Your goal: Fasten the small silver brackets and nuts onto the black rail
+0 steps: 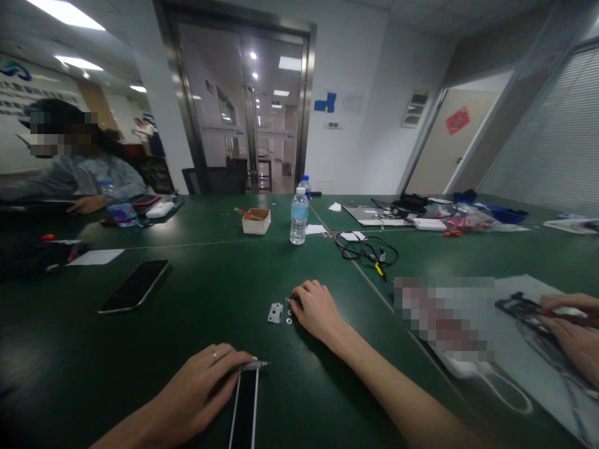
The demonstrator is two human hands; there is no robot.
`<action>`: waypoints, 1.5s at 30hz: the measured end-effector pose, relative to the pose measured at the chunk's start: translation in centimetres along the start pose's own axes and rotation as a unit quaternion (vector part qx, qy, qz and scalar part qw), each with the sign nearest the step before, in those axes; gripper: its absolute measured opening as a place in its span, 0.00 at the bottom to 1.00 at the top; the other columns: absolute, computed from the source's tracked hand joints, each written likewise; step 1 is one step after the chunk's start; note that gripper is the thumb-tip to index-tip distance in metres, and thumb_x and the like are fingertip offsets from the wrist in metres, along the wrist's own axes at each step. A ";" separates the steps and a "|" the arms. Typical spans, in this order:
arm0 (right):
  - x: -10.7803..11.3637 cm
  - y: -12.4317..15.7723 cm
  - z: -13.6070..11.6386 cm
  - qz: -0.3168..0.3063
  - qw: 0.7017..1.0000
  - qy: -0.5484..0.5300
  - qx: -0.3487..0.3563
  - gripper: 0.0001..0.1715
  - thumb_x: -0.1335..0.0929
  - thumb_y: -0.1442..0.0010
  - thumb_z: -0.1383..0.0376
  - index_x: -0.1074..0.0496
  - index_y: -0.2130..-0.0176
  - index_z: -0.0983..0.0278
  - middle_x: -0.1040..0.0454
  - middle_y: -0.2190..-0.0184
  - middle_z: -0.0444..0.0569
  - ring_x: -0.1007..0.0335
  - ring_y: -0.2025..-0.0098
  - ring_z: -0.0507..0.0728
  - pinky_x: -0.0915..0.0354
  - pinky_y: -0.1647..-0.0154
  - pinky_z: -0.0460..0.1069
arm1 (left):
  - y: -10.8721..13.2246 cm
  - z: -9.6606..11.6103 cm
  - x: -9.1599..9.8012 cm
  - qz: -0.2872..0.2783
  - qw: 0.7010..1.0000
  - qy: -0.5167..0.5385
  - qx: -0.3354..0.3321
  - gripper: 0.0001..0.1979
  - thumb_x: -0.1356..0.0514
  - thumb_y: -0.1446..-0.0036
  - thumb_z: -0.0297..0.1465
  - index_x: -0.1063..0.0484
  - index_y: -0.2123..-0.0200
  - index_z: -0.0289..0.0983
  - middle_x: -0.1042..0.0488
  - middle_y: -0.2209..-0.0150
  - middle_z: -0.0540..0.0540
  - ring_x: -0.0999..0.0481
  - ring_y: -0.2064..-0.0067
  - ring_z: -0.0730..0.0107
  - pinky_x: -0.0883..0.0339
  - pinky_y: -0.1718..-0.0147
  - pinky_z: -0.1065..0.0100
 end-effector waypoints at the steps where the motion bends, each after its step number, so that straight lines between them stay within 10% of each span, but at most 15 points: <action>1: -0.1 -0.1 0.0 -0.007 1.000 0.002 -0.008 0.13 0.36 0.35 0.61 0.25 0.57 0.64 0.26 0.58 0.53 0.34 0.54 0.60 0.40 0.56 0.53 | 0.0 0.0 0.0 0.000 1.000 0.000 0.000 0.17 0.51 0.37 0.24 0.34 0.47 0.43 0.27 0.58 0.47 0.27 0.60 0.64 0.32 0.62 0.66; 45: -0.5 -0.2 -0.9 -0.006 0.998 0.045 0.039 0.13 0.39 0.33 0.64 0.27 0.62 0.66 0.27 0.62 0.53 0.35 0.56 0.59 0.40 0.57 0.52 | -0.1 -0.2 -0.2 -0.011 1.000 0.014 0.012 0.17 0.51 0.36 0.24 0.35 0.47 0.44 0.28 0.57 0.48 0.28 0.59 0.64 0.33 0.61 0.66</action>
Point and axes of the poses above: each hand's wrist, its own y-axis away from the middle knuckle, its own x-axis out of the back of the hand, z = x × y, the point moved 9 cm from there along -y, towards the middle knuckle
